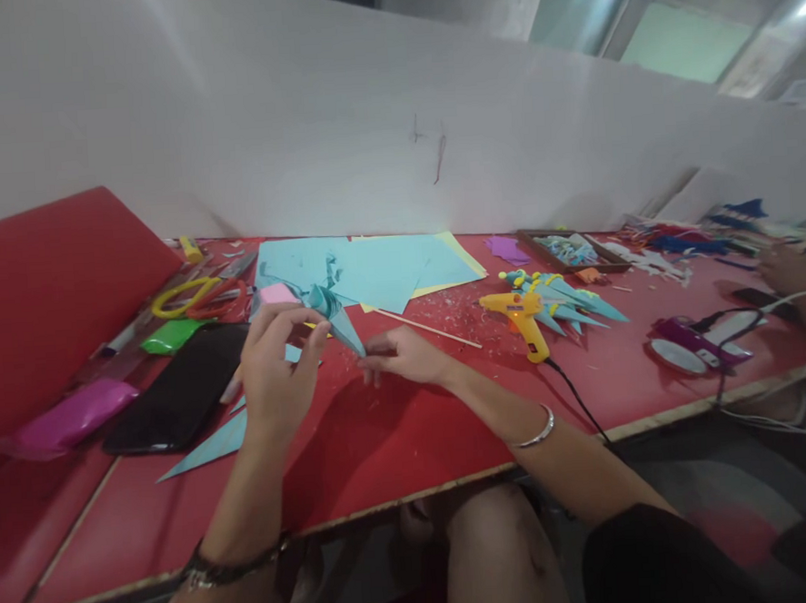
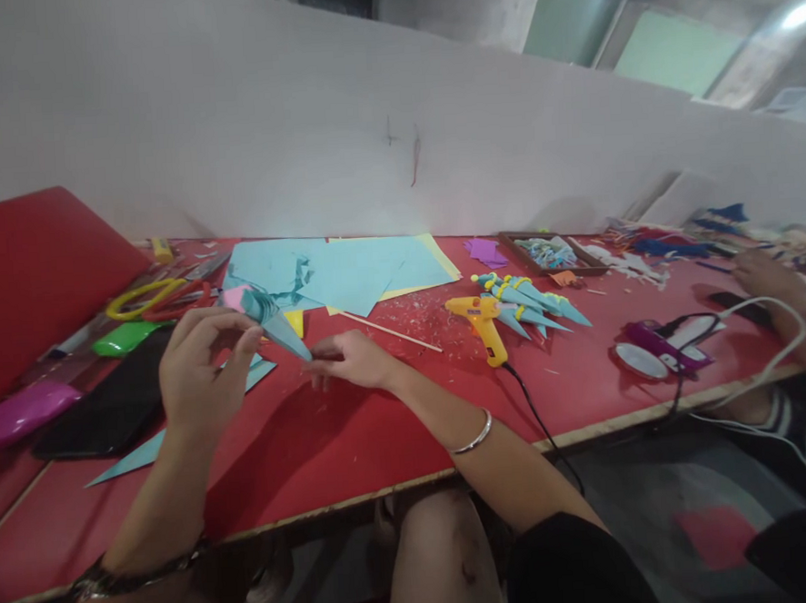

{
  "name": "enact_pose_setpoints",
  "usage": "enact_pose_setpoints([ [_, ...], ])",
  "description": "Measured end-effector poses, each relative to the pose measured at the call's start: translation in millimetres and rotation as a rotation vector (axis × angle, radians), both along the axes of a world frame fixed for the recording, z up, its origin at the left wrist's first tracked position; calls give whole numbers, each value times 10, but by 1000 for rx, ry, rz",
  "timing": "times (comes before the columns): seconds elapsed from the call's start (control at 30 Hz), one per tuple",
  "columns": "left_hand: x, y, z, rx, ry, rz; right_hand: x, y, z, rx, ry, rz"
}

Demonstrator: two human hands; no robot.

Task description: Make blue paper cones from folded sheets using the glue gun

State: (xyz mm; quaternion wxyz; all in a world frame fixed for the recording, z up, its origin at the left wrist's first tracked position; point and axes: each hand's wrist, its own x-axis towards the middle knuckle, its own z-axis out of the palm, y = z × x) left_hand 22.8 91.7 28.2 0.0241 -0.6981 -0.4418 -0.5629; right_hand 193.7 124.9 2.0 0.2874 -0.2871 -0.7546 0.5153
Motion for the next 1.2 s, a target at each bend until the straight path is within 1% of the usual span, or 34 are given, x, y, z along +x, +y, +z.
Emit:
enact_pose_setpoints([
  [0.07, -1, -3, 7, 8, -7, 10, 1, 12, -20, -11, -21, 11],
  [0.17, 14, -4, 3, 10, -19, -18, 2, 23, -37, -33, -25, 9],
  [0.23, 29, 4, -16, -4, -106, -64, 2, 21, -39, -27, -25, 0],
  [0.33, 53, 23, -59, -112, -317, -195, -1, 10, -42, 27, -4, -19],
  [0.4, 68, 29, -77, -240, -366, -273, -4, 6, -46, 86, 14, -18],
  [0.5, 88, 13, -69, -408, -234, -322, -2, 7, -41, 209, -33, 14],
  [0.57, 98, -9, -48, -446, -103, -329, 4, 13, -30, 289, -103, 8],
  [0.67, 106, -39, -22, -419, 6, -333, 15, 35, -21, 373, -183, -28],
  [0.8, 107, -52, -11, -356, 49, -358, 22, 73, -41, 485, -240, -47],
  [0.93, 102, -51, -6, -301, 107, -425, 30, 81, -59, 578, -282, -80],
  [1.03, 97, -43, -16, -264, 133, -441, 40, 60, -45, 590, -310, -94],
  [1.2, 86, -17, -62, -209, 204, -472, 44, 33, -21, 557, -299, -92],
])
